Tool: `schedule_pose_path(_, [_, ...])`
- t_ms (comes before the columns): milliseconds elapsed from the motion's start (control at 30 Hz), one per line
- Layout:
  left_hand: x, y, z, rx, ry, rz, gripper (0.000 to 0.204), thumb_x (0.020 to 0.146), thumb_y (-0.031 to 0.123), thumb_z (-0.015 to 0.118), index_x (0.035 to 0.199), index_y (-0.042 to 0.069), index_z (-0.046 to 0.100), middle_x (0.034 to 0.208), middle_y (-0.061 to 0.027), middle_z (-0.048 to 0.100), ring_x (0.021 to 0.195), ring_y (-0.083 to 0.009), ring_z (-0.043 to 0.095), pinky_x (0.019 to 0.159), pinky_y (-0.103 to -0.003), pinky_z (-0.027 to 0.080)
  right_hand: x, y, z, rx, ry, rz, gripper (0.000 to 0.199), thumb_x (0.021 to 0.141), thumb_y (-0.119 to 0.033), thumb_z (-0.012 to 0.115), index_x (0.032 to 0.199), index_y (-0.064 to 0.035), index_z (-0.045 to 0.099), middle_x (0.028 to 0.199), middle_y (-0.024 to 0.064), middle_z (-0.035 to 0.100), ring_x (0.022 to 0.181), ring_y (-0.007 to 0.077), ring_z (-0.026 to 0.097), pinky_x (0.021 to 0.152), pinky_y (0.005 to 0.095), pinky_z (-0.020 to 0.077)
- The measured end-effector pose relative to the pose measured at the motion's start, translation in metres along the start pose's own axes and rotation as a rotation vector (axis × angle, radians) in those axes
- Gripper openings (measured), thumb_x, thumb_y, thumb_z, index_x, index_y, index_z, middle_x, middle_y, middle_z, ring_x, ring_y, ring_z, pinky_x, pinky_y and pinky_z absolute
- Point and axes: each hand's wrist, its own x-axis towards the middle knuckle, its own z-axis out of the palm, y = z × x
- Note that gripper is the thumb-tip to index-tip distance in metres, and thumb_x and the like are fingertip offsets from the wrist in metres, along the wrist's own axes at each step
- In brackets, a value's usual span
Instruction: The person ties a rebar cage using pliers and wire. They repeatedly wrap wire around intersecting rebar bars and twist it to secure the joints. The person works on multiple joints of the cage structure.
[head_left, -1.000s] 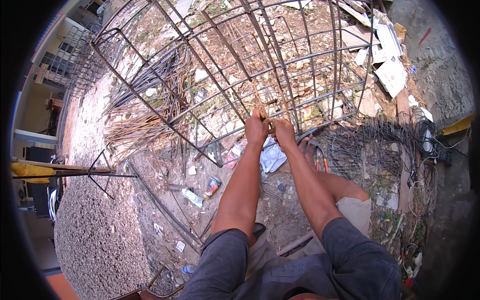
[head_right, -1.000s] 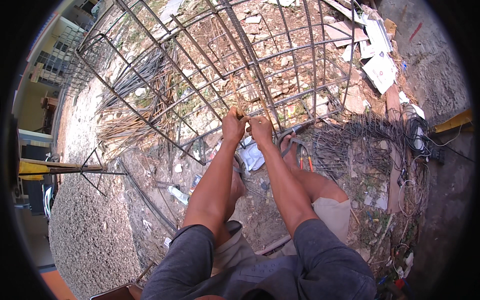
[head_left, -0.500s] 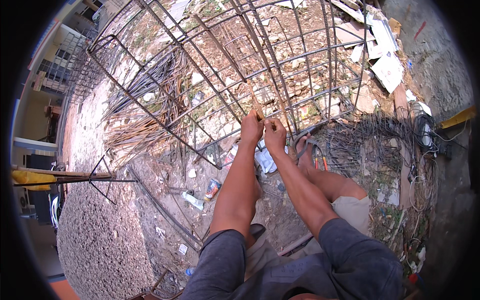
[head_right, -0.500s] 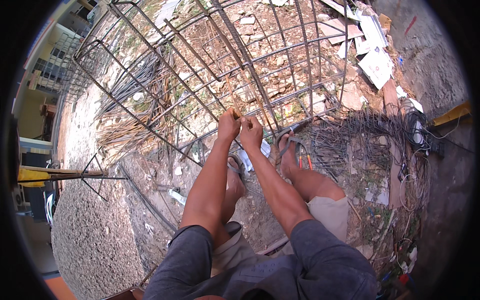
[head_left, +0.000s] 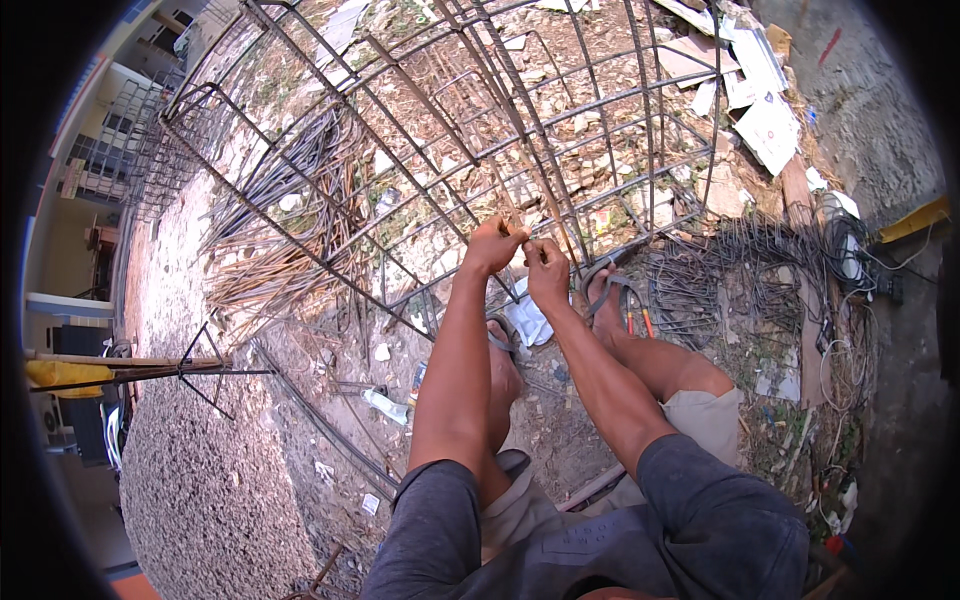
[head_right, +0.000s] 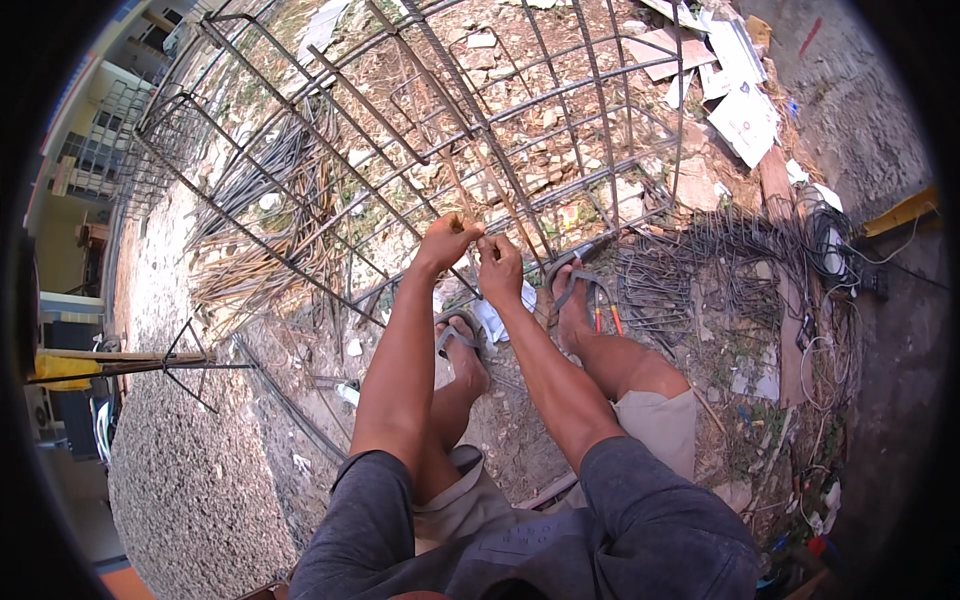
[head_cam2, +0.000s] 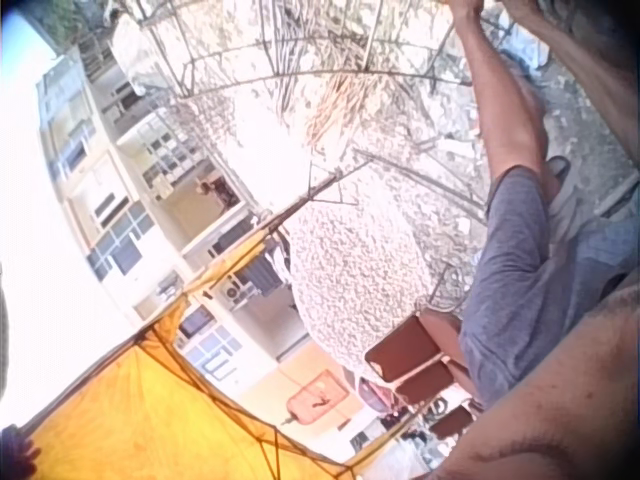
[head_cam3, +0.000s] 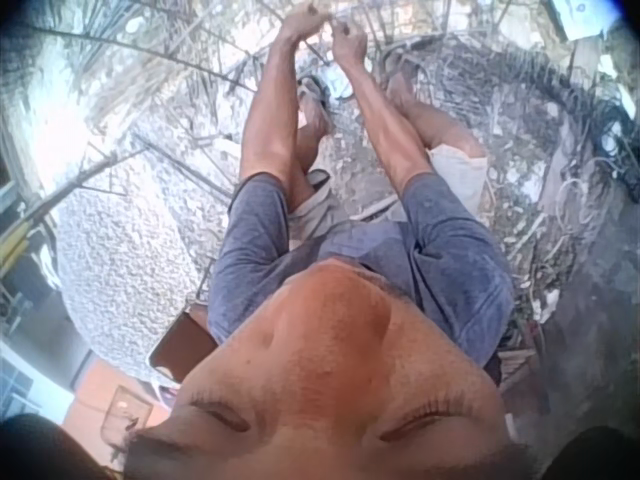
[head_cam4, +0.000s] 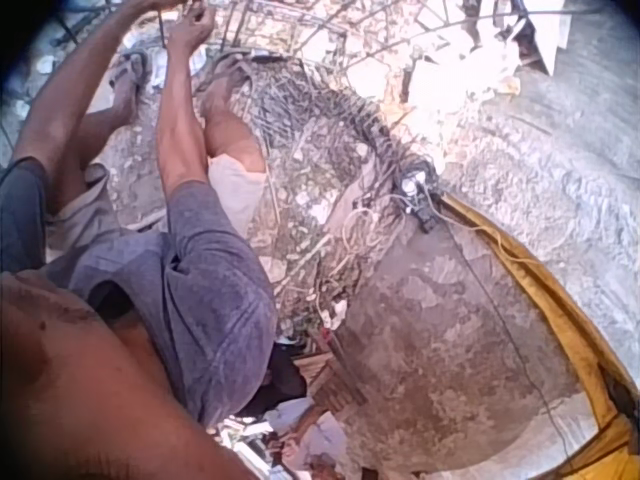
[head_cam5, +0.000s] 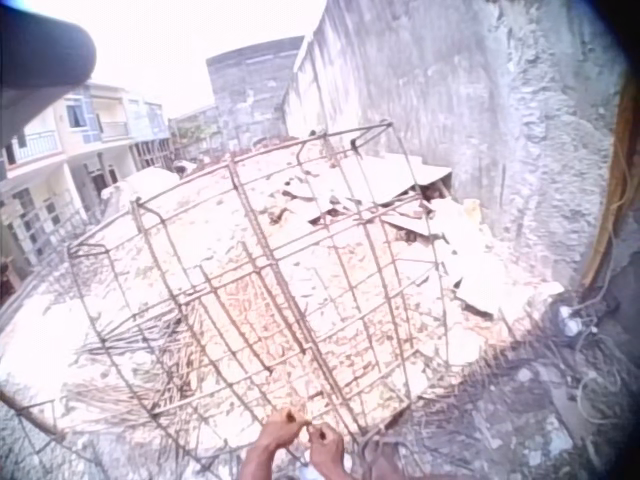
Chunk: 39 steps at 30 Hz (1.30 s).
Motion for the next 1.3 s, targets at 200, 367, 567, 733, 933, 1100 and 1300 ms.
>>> schedule_pose_path(200, [0.000,-0.018,0.005,0.066,0.099,0.173,0.025,0.087,0.025,0.070,0.092,0.000,0.066,0.084,-0.0179,0.070,0.077,-0.0320,0.068,0.071,-0.041,0.051,-0.004,-0.011,0.004,-0.025,-0.034,0.012,0.023,0.097,-0.022,0.062,0.088,-0.0006,0.064,0.072,0.0089,0.062,0.064,0.0171,0.056,0.061,0.0347,0.0458])
schedule_pose_path(367, [-0.016,0.004,0.014,0.107,0.189,0.140,0.022,0.088,0.022,0.067,0.093,0.001,0.065,0.083,-0.0228,0.068,0.080,-0.0401,0.067,0.072,-0.046,0.051,-0.005,-0.007,0.008,-0.082,0.083,-0.073,0.022,0.096,-0.022,0.062,0.091,0.0000,0.064,0.080,0.0135,0.064,0.073,0.0258,0.061,0.067,0.0374,0.0479])
schedule_pose_path(567, [-0.021,-0.003,0.014,0.166,0.267,0.147,0.024,0.092,0.024,0.064,0.093,0.001,0.063,0.080,-0.0254,0.066,0.078,-0.0427,0.066,0.071,-0.049,0.050,-0.004,0.001,0.012,0.032,0.053,0.069,0.024,0.096,-0.023,0.062,0.094,0.0004,0.067,0.083,0.0103,0.069,0.075,0.0210,0.067,0.067,0.0331,0.0515])
schedule_pose_path(733, [-0.025,0.007,0.013,0.167,0.239,0.079,0.026,0.093,0.026,0.064,0.091,0.000,0.062,0.076,-0.0259,0.065,0.076,-0.0433,0.065,0.070,-0.050,0.049,0.004,0.007,0.002,0.120,0.013,0.172,0.025,0.098,-0.023,0.061,0.096,0.0009,0.068,0.081,0.0078,0.070,0.066,0.0147,0.067,0.062,0.0298,0.0507])
schedule_pose_path(933, [-0.025,0.005,0.017,0.196,0.258,0.062,0.027,0.094,0.027,0.063,0.090,0.000,0.063,0.076,-0.0241,0.066,0.076,-0.0426,0.066,0.070,-0.049,0.049,0.018,0.009,0.002,0.367,-0.013,0.474,0.022,0.099,-0.019,0.060,0.104,0.0006,0.067,0.093,0.0081,0.073,0.064,0.0108,0.064,0.049,0.0222,0.0429])
schedule_pose_path(1100, [-0.021,0.004,0.015,0.175,0.270,0.098,0.030,0.088,0.028,0.069,0.089,-0.001,0.064,0.078,-0.0212,0.068,0.075,-0.0386,0.067,0.071,-0.046,0.051,0.027,0.011,0.003,0.432,-0.017,0.564,0.022,0.099,-0.020,0.060,0.101,0.0006,0.066,0.092,0.0090,0.071,0.058,0.0098,0.058,0.046,0.0226,0.0402])
schedule_pose_path(1300, [-0.022,0.010,0.014,0.163,0.268,0.095,0.035,0.079,0.030,0.079,0.086,-0.001,0.065,0.079,-0.0199,0.068,0.074,-0.0355,0.068,0.069,-0.044,0.052,0.036,0.021,-0.001,0.510,-0.109,0.738,0.019,0.100,-0.021,0.058,0.098,-0.0032,0.065,0.084,0.0037,0.065,0.054,0.0092,0.054,0.044,0.0218,0.0371])
